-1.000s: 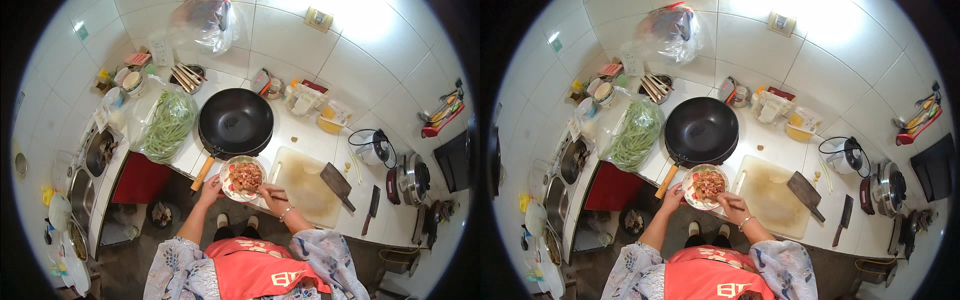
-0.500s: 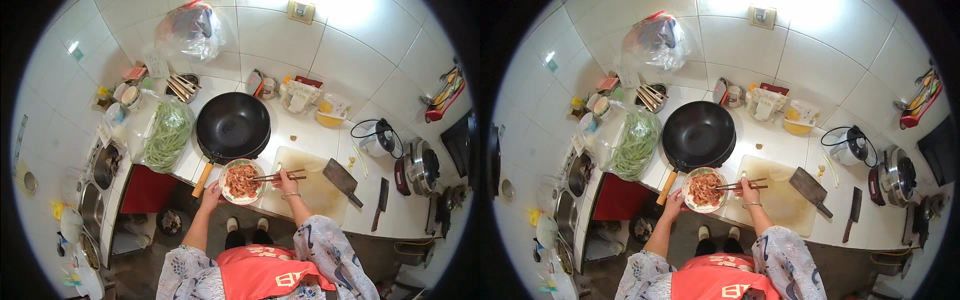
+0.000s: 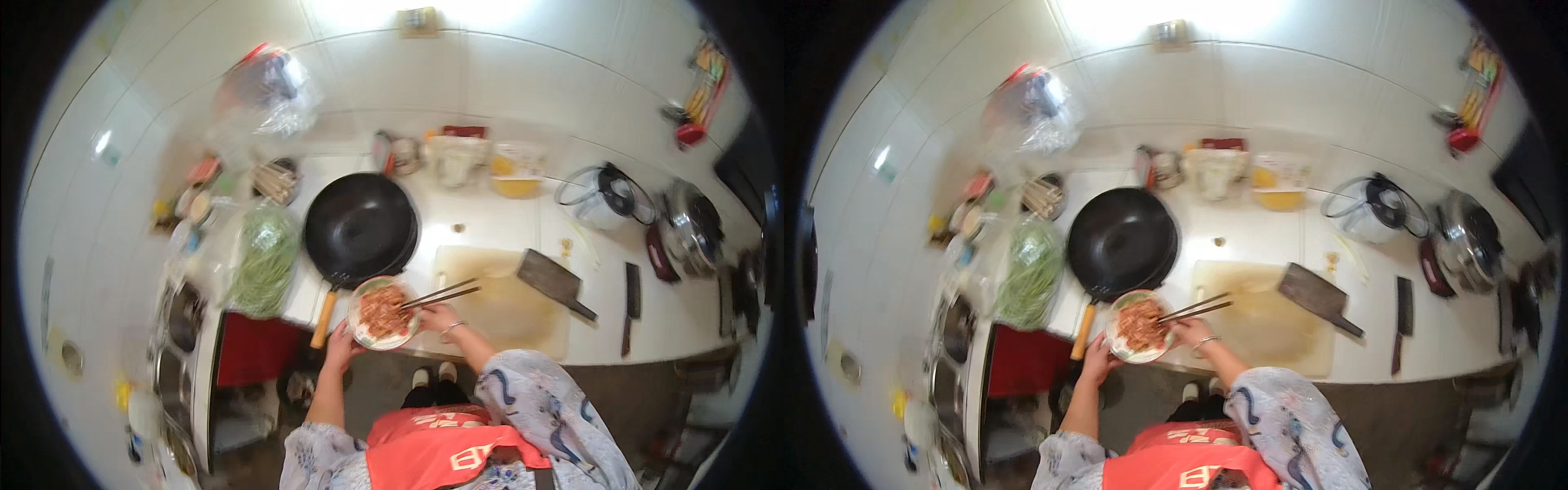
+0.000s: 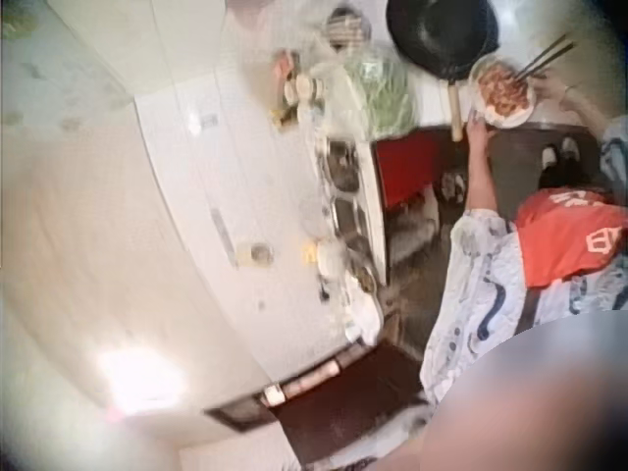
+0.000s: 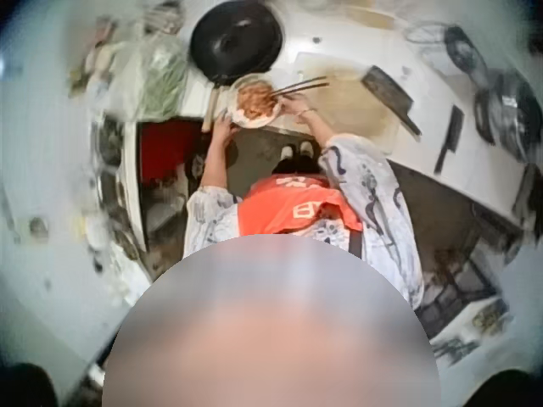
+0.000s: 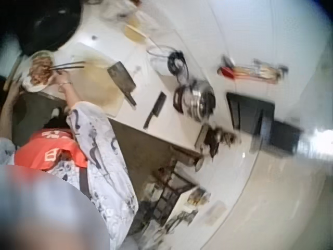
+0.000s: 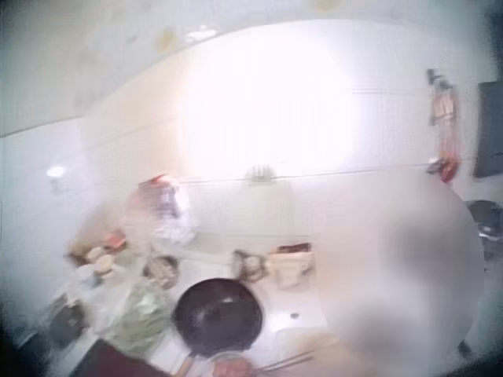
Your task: The person seasons raw meat in a bowl by adding liquid from a bottle, powder from a packet, and spices from a shaker. They then mix the meat and seasonings thoroughly using chopsticks.
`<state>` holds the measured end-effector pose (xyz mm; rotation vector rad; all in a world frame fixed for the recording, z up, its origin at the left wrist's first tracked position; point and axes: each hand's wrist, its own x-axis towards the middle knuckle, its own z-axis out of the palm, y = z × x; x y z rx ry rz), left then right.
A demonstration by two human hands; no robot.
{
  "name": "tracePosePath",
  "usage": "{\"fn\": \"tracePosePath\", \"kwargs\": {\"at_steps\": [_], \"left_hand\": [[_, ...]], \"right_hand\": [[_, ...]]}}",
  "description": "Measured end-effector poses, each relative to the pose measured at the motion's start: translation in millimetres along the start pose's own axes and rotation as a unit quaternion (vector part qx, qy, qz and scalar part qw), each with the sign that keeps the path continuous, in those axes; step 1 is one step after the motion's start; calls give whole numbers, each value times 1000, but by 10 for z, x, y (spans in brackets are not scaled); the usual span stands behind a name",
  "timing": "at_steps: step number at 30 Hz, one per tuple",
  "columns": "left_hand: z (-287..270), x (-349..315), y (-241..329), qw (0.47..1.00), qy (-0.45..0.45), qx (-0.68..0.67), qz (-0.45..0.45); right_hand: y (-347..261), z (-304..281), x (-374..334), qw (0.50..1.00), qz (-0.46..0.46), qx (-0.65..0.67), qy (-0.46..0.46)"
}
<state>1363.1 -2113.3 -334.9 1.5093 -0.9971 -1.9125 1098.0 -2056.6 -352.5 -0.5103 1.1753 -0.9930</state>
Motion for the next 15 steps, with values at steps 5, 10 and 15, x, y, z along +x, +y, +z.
{"fn": "tracePosePath", "kwargs": {"at_steps": [5,10,15], "left_hand": [[-155,2,-175,999,-16,-25,42],[-114,10,-39,999,-18,-6,51],[352,-58,300,993,-87,34,73]], "right_hand": [[380,215,246,993,-67,-2,92],[381,239,140,985,-76,-38,148],[109,121,-447,970,-84,71,218]]}}
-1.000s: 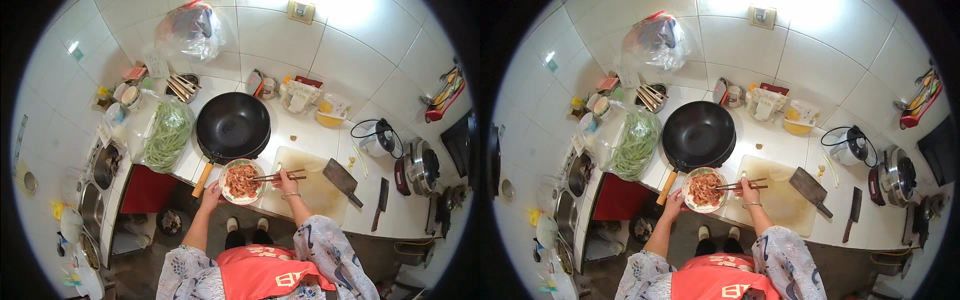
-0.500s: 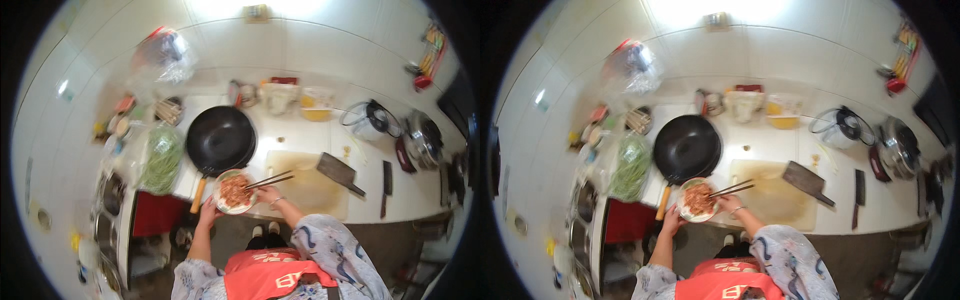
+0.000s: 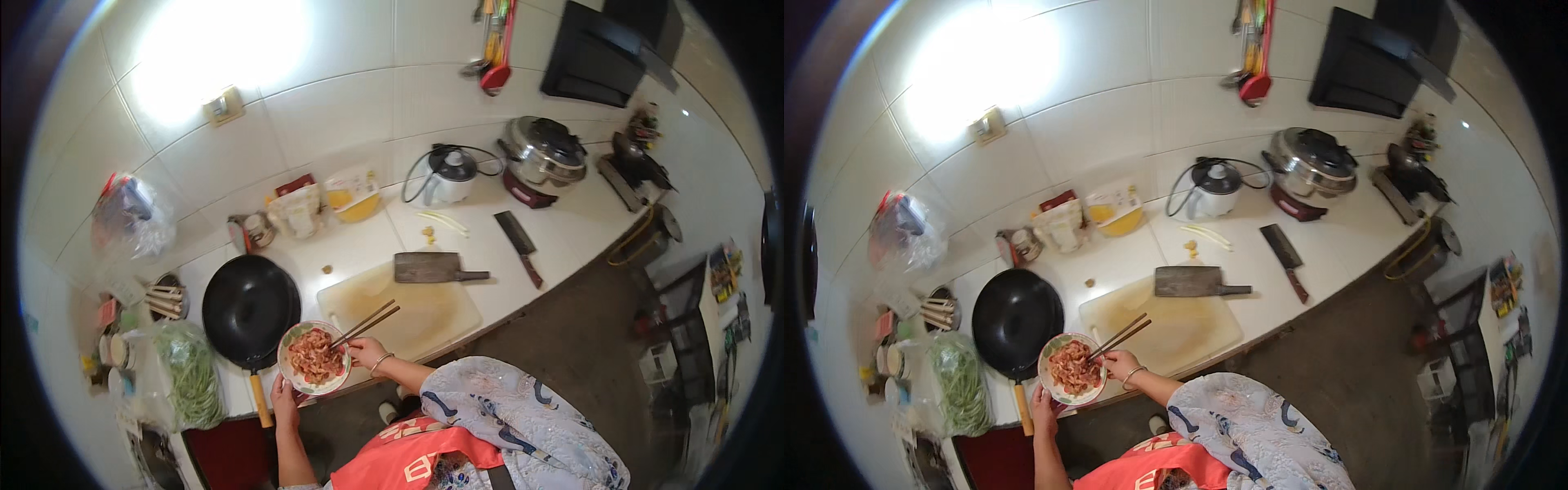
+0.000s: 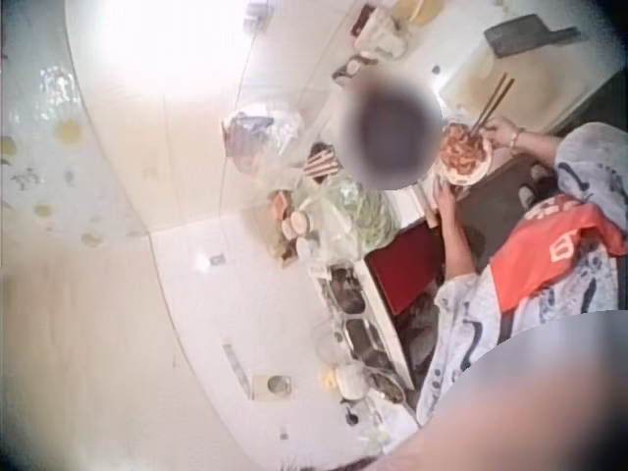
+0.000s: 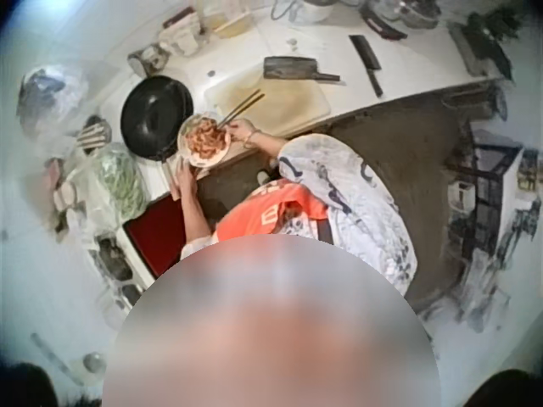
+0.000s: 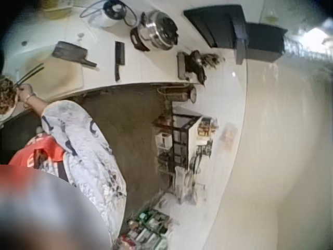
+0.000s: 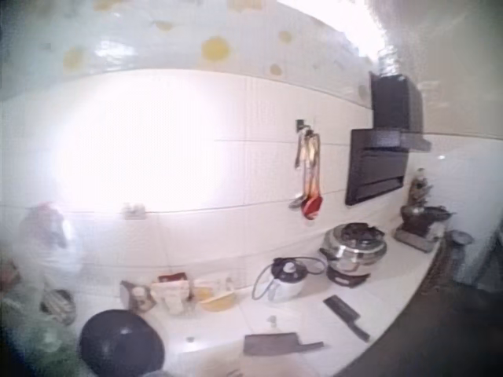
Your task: The person seasons raw meat in a bowl by adding liquid from a bottle, powder from a packet, and spices from a shaker. They then mix the meat and seasonings thoroughly using chopsticks.
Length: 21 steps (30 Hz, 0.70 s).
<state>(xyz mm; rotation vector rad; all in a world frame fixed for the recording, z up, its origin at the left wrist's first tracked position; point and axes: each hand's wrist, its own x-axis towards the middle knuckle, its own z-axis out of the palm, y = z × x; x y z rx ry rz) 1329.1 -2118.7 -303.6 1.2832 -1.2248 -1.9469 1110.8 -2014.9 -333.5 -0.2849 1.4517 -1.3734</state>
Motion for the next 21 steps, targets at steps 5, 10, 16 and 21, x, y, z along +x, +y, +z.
{"fn": "tracePosePath", "kwargs": {"at_steps": [5,10,16,21], "left_hand": [[929,230,185,991,-125,55,-6],[2233,406,218,959,-269,91,-14],[3813,594,110,935,-333,118,-26],[4971,798,-248,937,-329,85,-76]], "right_hand": [[-373,-837,-275,989,-124,-3,77],[-402,-2171,-454,972,-161,67,155],[-1065,-3271,-863,953,-114,134,248],[-1178,-4353,-722,943,-98,146,283]]}}
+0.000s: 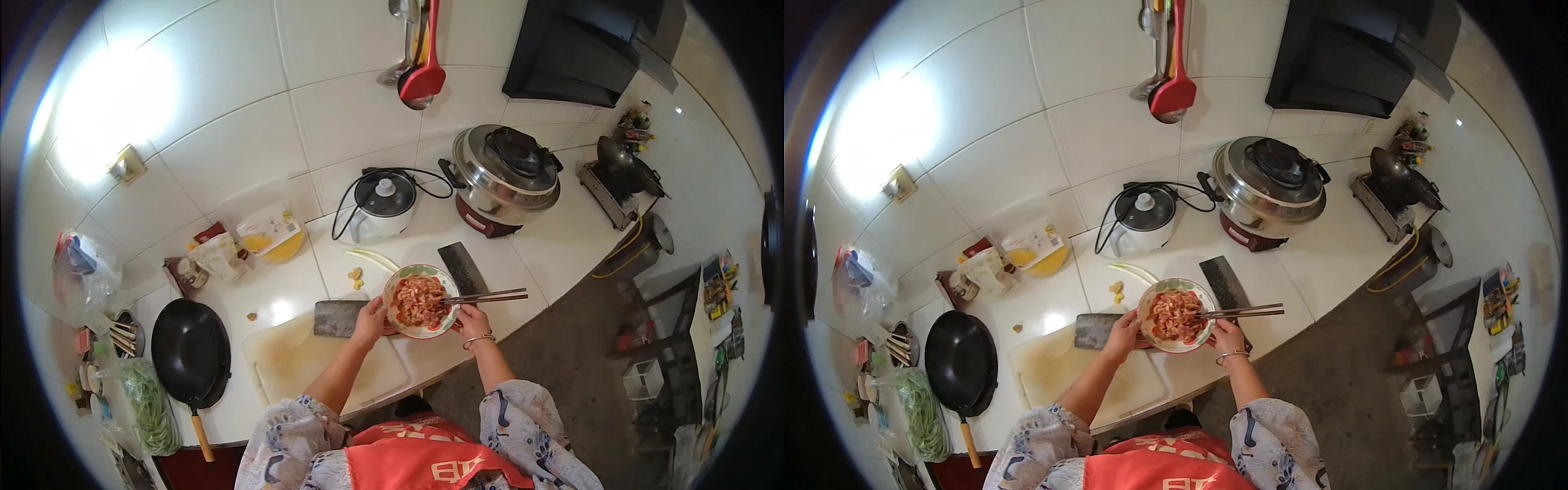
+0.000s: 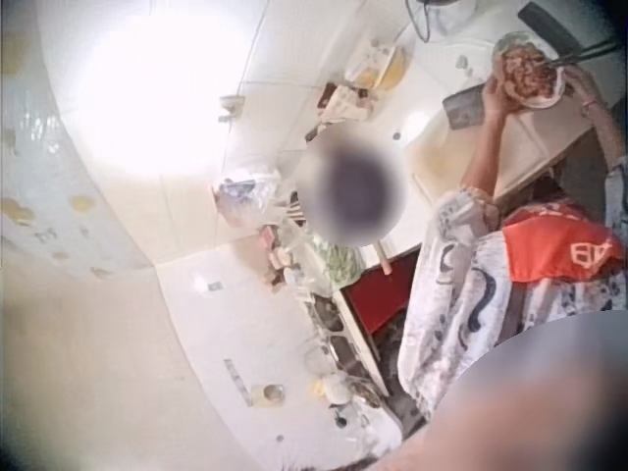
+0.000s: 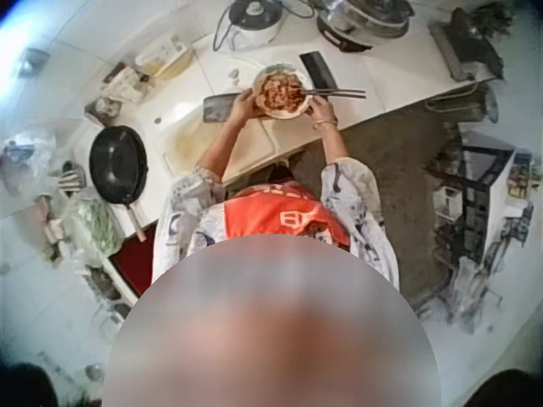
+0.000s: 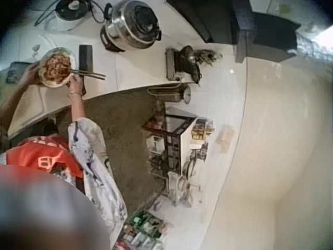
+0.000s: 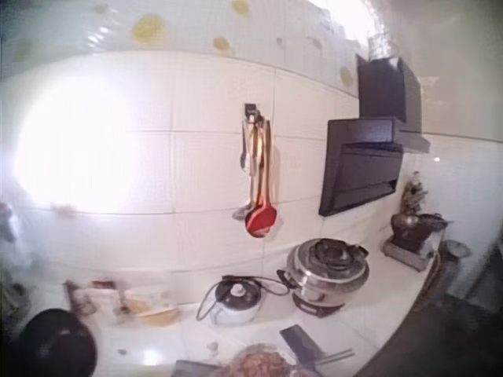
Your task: The person seasons raw meat in a bowl by adding liquid from a bottle, powder from a packet, and spices from a shaker. They then mix the meat and seasonings thoroughly using chopsticks.
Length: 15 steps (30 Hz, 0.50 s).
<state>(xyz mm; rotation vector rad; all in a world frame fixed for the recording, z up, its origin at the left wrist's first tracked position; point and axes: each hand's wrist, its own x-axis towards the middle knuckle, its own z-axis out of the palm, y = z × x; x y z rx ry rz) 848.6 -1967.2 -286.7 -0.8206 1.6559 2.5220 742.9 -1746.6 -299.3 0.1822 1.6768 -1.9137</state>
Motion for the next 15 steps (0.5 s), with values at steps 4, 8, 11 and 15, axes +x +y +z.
{"fn": "tracePosePath", "kwargs": {"at_steps": [4,8,11,15], "left_hand": [[262,590,-169,999,11,18,-25],[346,970,-306,998,36,7,-43],[355,1031,-192,996,70,-16,-49],[253,1215,-385,995,79,-44,-27]], "right_hand": [[-14,-366,536,999,43,16,21],[-70,-479,986,997,45,-58,37],[7,-472,1315,998,42,-39,16],[139,-521,1617,999,41,-23,-6]]}}
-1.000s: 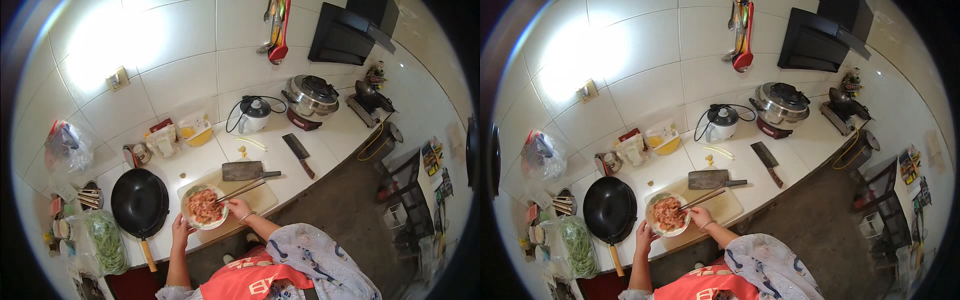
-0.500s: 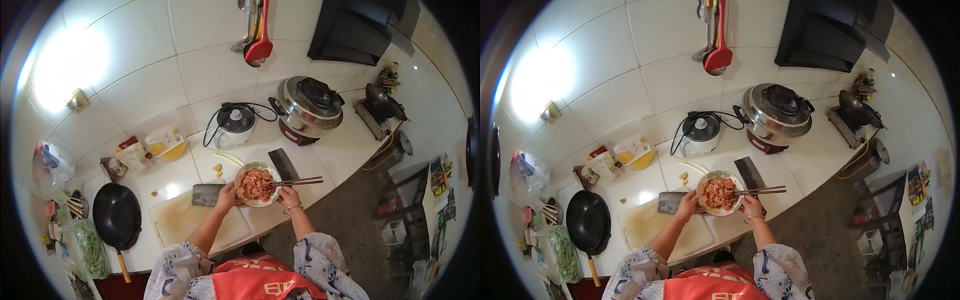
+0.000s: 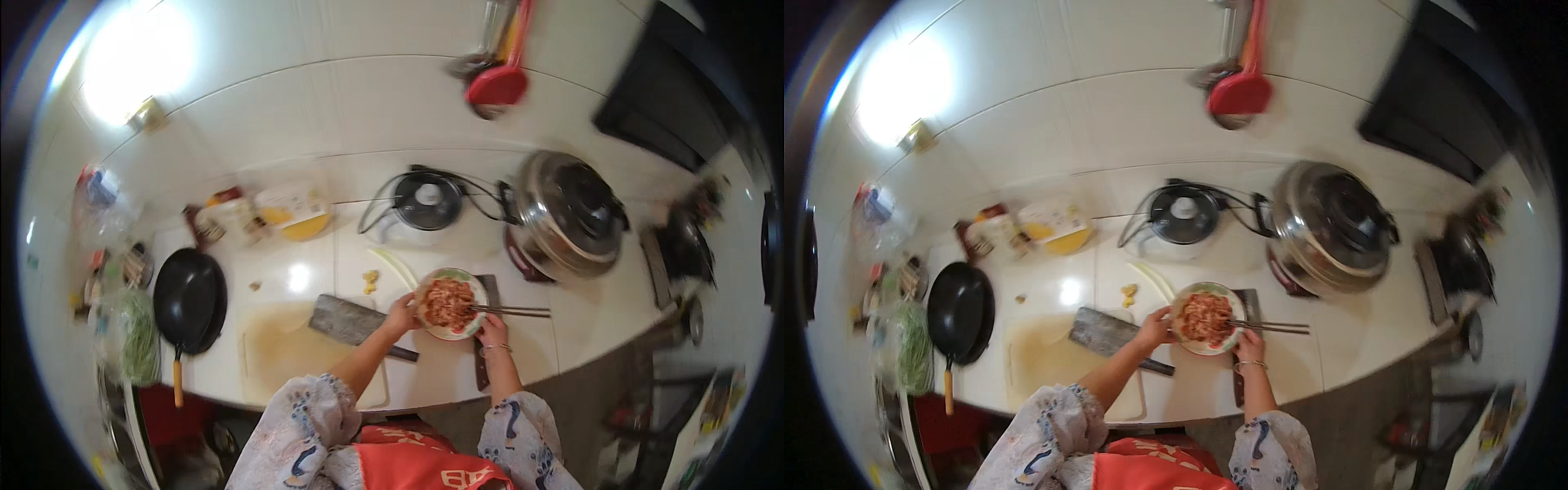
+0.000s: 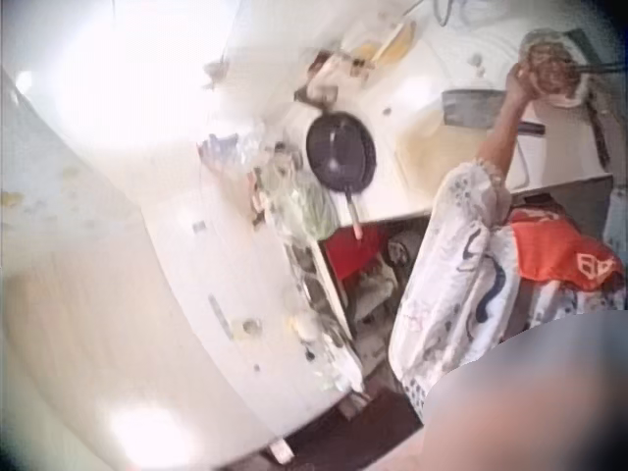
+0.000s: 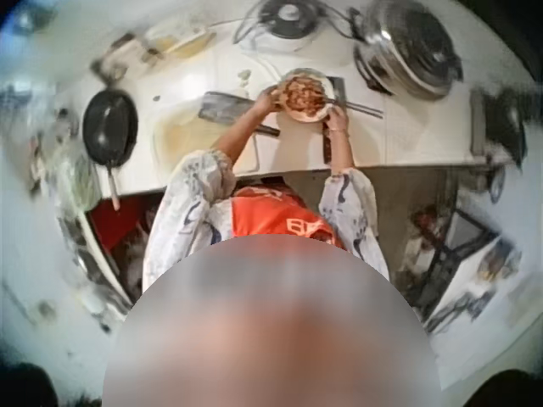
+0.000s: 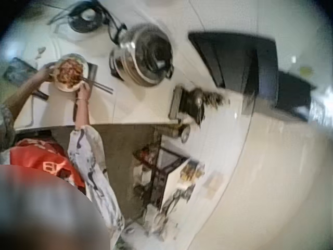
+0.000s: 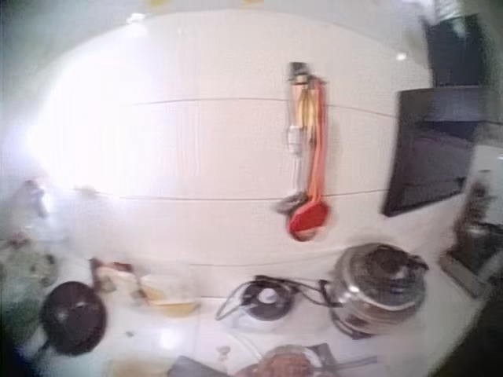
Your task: The person seasons raw meat in a bowl by adding liquid from a bottle, powder from a packet, and spices from a shaker. They then mix the meat and seasonings thoroughly using chopsticks.
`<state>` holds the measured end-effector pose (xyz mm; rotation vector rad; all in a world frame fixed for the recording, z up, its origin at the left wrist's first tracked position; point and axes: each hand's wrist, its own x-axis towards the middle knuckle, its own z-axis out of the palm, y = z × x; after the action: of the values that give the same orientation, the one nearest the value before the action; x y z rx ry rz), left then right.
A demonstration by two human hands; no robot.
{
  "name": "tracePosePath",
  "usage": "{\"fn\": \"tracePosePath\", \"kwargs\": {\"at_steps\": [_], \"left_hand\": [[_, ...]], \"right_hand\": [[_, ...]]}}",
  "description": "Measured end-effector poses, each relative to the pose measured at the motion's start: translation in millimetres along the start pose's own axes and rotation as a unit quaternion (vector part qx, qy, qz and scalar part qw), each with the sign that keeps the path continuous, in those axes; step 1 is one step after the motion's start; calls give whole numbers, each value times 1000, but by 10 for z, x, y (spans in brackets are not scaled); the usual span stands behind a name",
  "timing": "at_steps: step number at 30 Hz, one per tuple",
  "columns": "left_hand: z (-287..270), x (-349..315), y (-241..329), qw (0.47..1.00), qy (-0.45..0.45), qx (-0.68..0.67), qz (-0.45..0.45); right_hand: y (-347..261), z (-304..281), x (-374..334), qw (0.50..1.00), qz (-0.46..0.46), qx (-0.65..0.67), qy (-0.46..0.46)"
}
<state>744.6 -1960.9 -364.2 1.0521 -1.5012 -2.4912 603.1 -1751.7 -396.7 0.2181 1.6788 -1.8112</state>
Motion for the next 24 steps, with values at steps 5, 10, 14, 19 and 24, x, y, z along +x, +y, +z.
{"fn": "tracePosePath", "kwargs": {"at_steps": [5,10,14,19,24], "left_hand": [[141,105,-34,991,19,82,105],[175,23,58,998,39,-24,42],[112,89,-39,998,13,-52,36],[-37,-363,101,998,51,-41,24],[-736,-1332,5,987,83,-124,58]], "right_hand": [[-183,13,-69,1000,-23,3,3],[-168,72,20,993,-35,-110,37],[-136,66,12,996,-58,-66,7],[-209,212,-446,994,-48,-63,70],[219,228,-960,981,-151,-114,38]]}}
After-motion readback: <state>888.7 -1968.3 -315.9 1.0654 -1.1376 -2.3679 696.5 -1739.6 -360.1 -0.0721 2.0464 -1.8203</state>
